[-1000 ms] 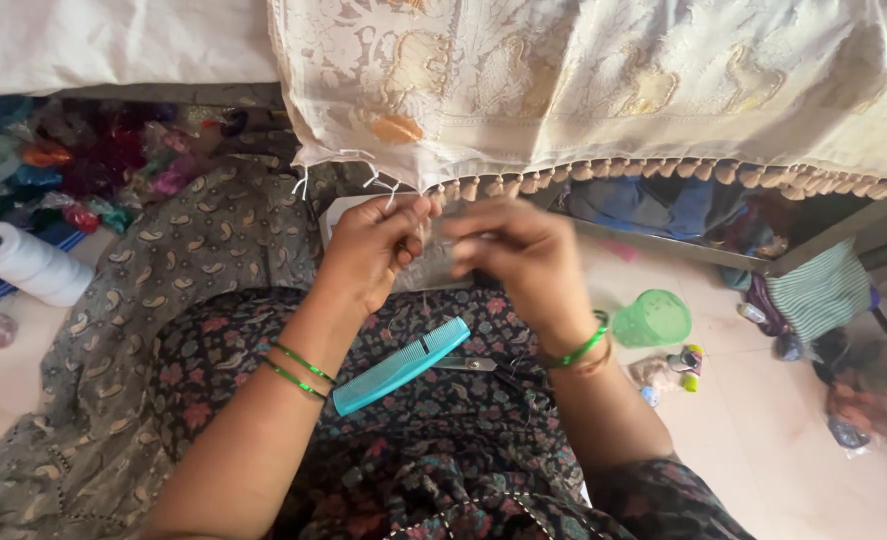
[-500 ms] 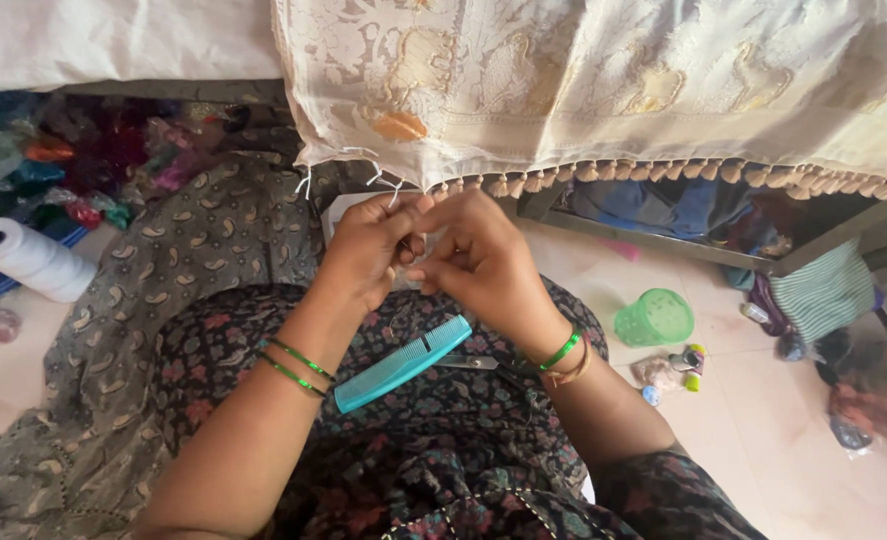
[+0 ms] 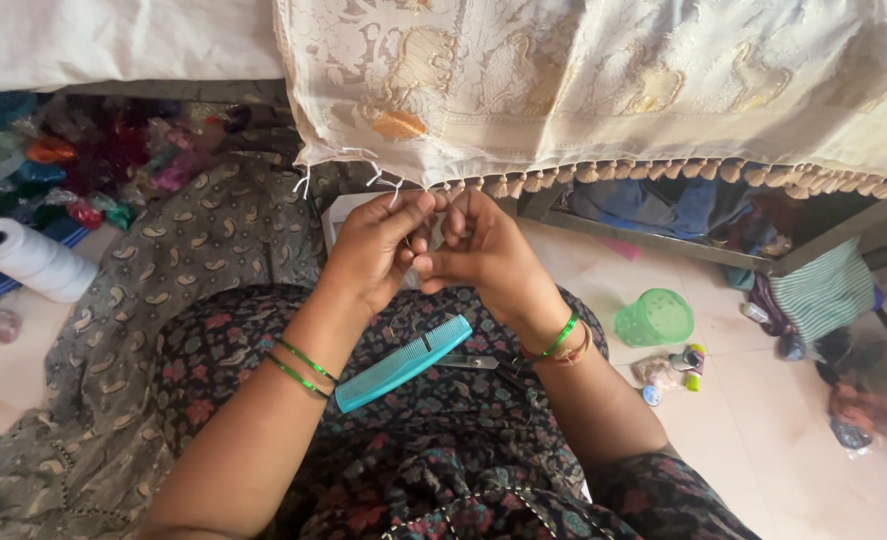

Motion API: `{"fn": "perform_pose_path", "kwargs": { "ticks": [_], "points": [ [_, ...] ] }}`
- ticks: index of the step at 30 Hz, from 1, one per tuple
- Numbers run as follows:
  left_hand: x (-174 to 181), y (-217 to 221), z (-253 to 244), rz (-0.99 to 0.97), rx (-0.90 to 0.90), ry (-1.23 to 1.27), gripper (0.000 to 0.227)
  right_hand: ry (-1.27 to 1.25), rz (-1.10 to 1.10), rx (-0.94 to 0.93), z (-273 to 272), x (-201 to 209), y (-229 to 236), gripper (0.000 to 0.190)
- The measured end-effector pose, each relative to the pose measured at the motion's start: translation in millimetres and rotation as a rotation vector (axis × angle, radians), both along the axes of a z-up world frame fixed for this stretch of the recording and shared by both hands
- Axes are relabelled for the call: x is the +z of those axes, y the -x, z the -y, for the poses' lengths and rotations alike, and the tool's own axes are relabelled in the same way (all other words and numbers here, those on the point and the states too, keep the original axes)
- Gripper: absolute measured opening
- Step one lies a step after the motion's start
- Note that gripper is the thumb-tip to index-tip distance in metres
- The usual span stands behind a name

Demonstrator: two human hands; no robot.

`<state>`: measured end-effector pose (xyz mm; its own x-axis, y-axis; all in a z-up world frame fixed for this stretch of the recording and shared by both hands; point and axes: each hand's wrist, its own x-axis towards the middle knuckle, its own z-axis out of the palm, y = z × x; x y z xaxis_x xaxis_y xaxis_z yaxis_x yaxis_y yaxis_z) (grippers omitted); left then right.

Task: The recorder is knotting and trimming fabric tassels/fringes on a decorative textile.

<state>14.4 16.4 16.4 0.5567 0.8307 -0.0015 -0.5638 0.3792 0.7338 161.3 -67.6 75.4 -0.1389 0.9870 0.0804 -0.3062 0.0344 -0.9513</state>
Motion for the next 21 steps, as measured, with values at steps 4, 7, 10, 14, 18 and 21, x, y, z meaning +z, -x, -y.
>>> {"fn": "perform_pose_path", "kwargs": {
  "ticks": [4, 7, 10, 14, 18, 21],
  "points": [
    [-3.7, -2.2, 1.2, 0.034, -0.008, 0.0, 0.019, -0.002, -0.039, 0.012, -0.4, -5.1, -1.6, 0.039],
    [1.6, -1.1, 4.8, 0.032, 0.03, 0.007, 0.018, 0.005, -0.046, 0.021, 2.1, 0.5, 0.5, 0.034],
    [12.2, 1.7, 10.4, -0.029, 0.084, 0.02, 0.019, 0.105, 0.163, -0.092, 5.3, 6.2, 5.3, 0.021],
    [3.7, 0.6, 9.2, -0.107, 0.144, -0.08, 0.02, 0.047, 0.122, -0.057, 5.2, -14.2, 5.4, 0.033],
    [8.4, 11.2, 5.1, -0.135, 0.168, -0.11, 0.02, -0.231, 0.56, -0.242, 0.4, -41.5, -9.4, 0.012],
    [7.1, 25.1, -1.9, -0.213, 0.108, -0.132, 0.02, -0.462, 1.013, -0.312, 10.9, -5.2, -4.4, 0.012]
  ]
}}
